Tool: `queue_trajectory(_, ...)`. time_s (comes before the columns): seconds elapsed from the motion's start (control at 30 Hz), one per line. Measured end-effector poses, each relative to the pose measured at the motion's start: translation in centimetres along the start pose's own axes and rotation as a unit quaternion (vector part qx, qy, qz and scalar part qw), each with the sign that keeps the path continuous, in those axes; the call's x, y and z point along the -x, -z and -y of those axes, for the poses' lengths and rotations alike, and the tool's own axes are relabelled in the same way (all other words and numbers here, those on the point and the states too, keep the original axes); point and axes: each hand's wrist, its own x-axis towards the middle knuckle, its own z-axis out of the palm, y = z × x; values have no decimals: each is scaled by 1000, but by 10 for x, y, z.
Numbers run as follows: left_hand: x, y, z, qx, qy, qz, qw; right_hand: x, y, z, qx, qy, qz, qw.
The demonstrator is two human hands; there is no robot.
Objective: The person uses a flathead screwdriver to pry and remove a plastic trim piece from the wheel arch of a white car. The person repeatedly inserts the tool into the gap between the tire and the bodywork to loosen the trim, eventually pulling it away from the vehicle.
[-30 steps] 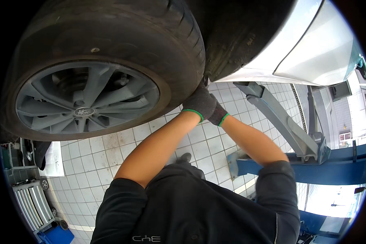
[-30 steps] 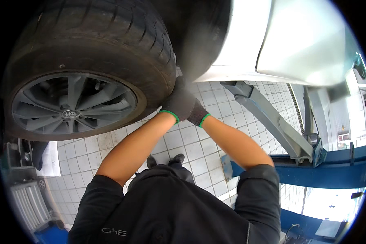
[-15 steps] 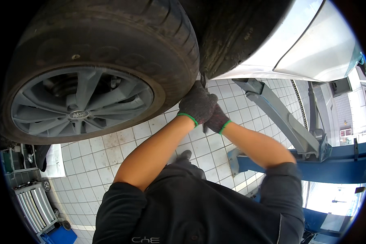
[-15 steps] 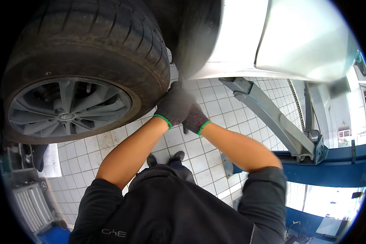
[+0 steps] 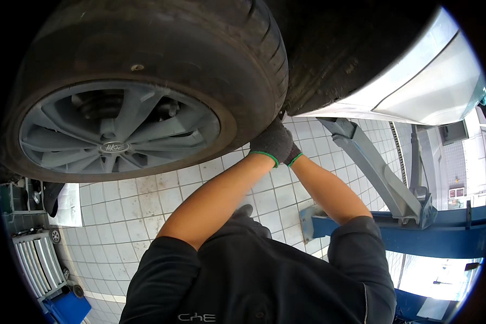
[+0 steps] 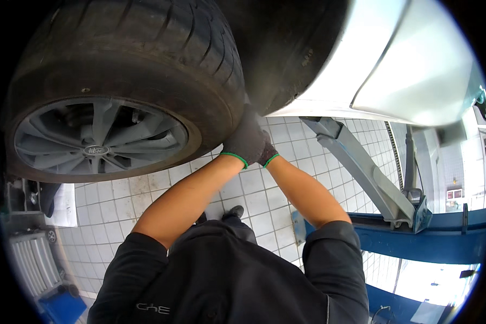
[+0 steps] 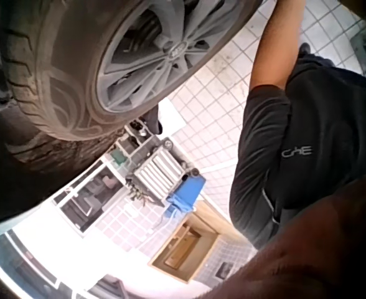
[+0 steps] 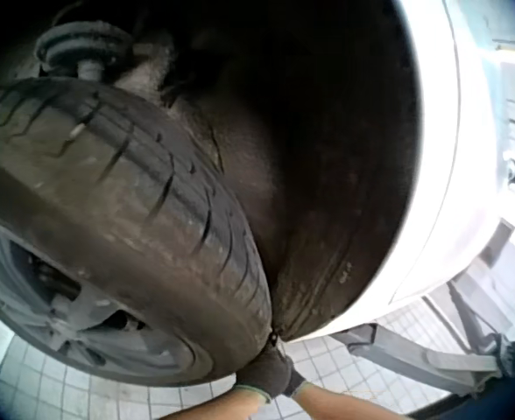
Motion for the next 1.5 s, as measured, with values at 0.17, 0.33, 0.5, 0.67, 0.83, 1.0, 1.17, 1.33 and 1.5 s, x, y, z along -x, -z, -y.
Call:
queue_trajectory(0.17, -15, -72, 25, -116, -11, 37, 993, -17, -4, 4, -1, 12, -59, 998)
queue_trajectory(0.33, -12, -77, 24, -65, 8, 19, 998, -7, -8, 17, 56, 7, -85, 995)
queue_trajectory(0.5, 4, 26, -9, 243, 64, 53, 966, 52, 33, 70, -19, -76, -15, 997)
queue_trajectory(0.67, -6, 43, 4, 553, 189, 201, 786, 58, 140, 163, -304, -386, 194, 849)
queue_trajectory(0.83, -2, 38, -12, 307, 122, 117, 936, 61, 35, 8, -136, -56, 60, 987)
queue_trajectory(1.0, -11, -35, 15, 20, 20, 12, 1000, 8, -2, -8, 38, 37, -98, 994)
queue_trajectory(1.17, -11, -50, 24, -34, -50, 84, 995, 13, -4, 7, 132, 46, -119, 983)
queue_trajectory(1.33, 1, 33, 5, 204, -64, 107, 971, 62, 73, 92, -113, -9, 69, 991)
queue_trajectory(1.5, -10, 39, -5, 529, 189, 182, 807, 61, 135, 147, -367, -309, 160, 863)
